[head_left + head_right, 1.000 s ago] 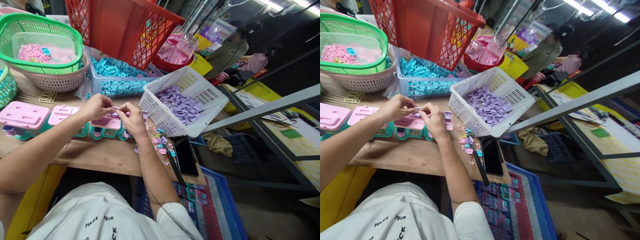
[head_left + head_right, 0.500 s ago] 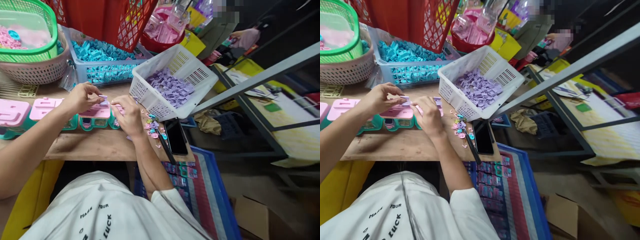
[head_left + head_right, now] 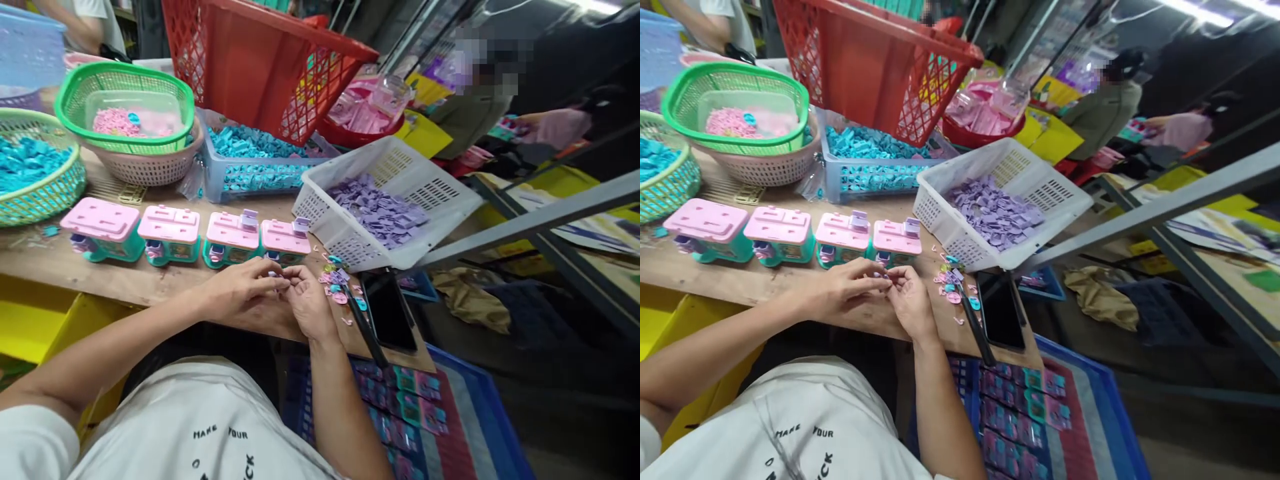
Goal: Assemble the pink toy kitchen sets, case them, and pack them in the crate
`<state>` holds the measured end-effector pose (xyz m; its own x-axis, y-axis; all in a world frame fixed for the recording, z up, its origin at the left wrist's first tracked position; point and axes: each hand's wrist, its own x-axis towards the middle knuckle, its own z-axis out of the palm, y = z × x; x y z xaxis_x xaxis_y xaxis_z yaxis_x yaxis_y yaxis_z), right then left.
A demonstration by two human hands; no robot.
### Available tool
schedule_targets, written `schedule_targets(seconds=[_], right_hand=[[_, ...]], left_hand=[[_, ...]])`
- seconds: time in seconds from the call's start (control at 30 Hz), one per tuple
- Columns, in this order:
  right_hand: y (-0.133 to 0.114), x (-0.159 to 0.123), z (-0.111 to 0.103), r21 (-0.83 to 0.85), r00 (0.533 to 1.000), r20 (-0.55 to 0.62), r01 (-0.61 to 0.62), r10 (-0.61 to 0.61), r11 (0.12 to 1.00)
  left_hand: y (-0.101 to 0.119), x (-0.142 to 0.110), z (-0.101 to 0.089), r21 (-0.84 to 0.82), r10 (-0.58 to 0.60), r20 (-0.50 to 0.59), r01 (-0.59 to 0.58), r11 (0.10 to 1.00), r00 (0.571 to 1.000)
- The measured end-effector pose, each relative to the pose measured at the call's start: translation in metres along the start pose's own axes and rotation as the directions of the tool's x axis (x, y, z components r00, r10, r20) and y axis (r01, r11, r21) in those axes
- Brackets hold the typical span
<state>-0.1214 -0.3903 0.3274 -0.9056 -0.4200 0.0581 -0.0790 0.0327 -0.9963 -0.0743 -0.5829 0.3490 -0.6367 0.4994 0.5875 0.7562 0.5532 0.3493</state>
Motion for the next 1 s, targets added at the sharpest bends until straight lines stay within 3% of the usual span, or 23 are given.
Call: schedule_targets(seconds=[0.1,0.2,0.33,0.43,0.53,0.63,0.77,1.0], right_hand=[[-0.021,0.011,0.027,0.142,0.982,0.171,-0.1,0.074,0.985],[-0.041,0.029,0.054,0.137,0.952,0.305,-0.079,0.033,0.987],[-0.063,0.07,0.091,-0.067,0.928,0.323,0.217,-0.185,0.974],[-0.073,0.105,0.116,-0.328,0.884,0.342,0.43,-0.319,0.841],[-0.077,0.128,0.133,-0.497,0.879,0.416,0.435,-0.234,0.75],[-0.075,0.138,0.139,-0.56,0.885,0.439,0.405,-0.155,0.723],[-0.071,0.14,0.138,-0.542,0.876,0.438,0.437,-0.202,0.718],[-0.074,0.142,0.137,-0.557,0.871,0.465,0.426,-0.157,0.712]], left_hand=[[0.0,-0.007,-0.029,-0.061,-0.107,-0.106,0.101,0.993,0.989],[-0.003,-0.014,-0.068,-0.074,-0.262,-0.16,0.253,0.965,0.952],[-0.023,-0.018,-0.117,-0.095,-0.463,-0.259,0.455,0.885,0.847],[-0.051,-0.02,-0.141,-0.114,-0.573,-0.272,0.566,0.817,0.773],[-0.077,-0.023,-0.151,-0.096,-0.624,-0.207,0.619,0.78,0.754],[-0.091,-0.025,-0.155,-0.061,-0.619,-0.141,0.618,0.784,0.772],[-0.092,-0.025,-0.158,-0.053,-0.593,-0.054,0.591,0.805,0.803],[-0.091,-0.024,-0.162,-0.087,-0.657,0.011,0.655,0.751,0.754]])
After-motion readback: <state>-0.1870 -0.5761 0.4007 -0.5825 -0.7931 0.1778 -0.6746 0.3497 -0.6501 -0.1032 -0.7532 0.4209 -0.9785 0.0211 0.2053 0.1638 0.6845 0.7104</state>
